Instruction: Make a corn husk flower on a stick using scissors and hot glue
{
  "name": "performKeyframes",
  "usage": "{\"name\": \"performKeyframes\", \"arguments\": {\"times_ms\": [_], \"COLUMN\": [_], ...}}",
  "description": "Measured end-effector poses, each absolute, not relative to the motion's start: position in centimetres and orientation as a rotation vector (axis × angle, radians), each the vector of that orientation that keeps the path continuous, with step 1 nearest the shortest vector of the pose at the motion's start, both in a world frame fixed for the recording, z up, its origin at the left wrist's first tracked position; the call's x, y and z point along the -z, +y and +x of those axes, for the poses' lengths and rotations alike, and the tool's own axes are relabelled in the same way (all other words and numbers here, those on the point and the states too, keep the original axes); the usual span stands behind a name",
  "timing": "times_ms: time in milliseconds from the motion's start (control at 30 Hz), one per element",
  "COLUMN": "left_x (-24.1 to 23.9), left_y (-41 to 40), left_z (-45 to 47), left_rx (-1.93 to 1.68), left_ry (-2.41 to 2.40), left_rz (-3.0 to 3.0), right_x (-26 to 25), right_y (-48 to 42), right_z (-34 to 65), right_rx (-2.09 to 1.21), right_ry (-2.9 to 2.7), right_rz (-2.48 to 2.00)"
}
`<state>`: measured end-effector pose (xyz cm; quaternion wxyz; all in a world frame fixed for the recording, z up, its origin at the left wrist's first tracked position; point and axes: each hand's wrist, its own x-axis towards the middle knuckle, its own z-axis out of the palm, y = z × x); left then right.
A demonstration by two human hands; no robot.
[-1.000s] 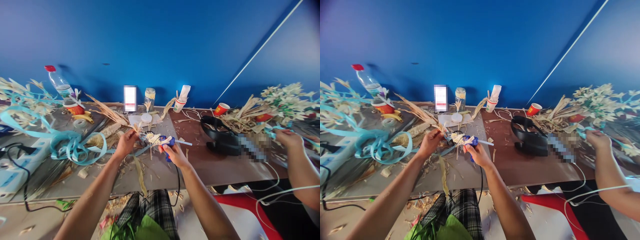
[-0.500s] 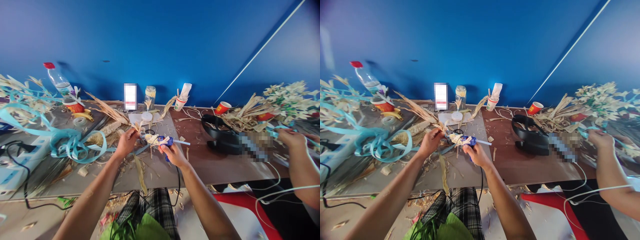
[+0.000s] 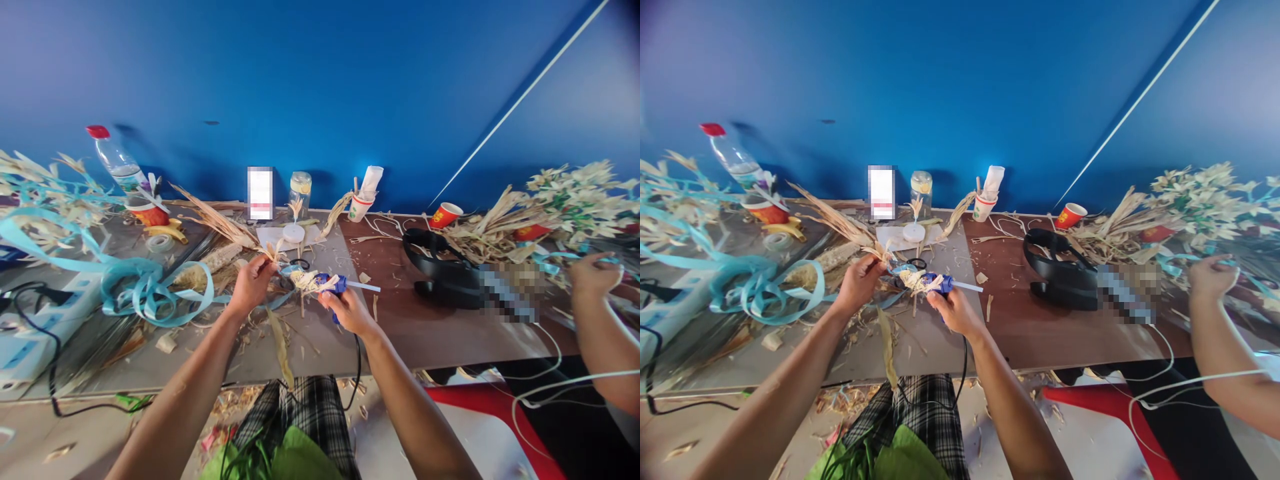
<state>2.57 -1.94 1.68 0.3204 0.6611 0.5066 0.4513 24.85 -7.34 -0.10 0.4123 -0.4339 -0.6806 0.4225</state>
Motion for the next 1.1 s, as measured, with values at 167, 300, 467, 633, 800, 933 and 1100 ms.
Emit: {"name": "performKeyframes", "arguments": {"times_ms": [167,300,467,633,800,933,1100], "left_x": [-1.45,-1.42,-1.67,-1.65,-1.61,-1.69,-1.58], "left_y": [-1.87,-1.97,-2.23,-2.14,-1.95,-2.07,-2.13], "left_z": [2.54,2.70,2.95,2.83,2.60,2.72,2.88], "left_rx": [-1.208,-1.173,-1.173,-1.172,-1.192,-1.182,-1.179], "left_ry": [1.326,1.315,1.324,1.334,1.362,1.371,1.355], "left_rz": [1.707,1.725,1.773,1.795,1.755,1.775,1.791], "right_x": [-0.05,-0.40,-0.32,-0.01,0.00,-0.30,-0.15], "right_y": [-7.35,-7.26,-7.20,-7.35,-7.44,-7.30,-7.12], "right_z": [24.99,24.92,24.58,24.59,24.88,24.91,24.70], "right_rx": [-1.062,-1.017,-1.025,-1.008,-0.994,-0.978,-1.007], "right_ry": [-1.670,-1.679,-1.695,-1.712,-1.723,-1.694,-1.700], "right_rz": [-1.035,-1.024,-1.066,-1.079,-1.083,-1.076,-1.058]}}
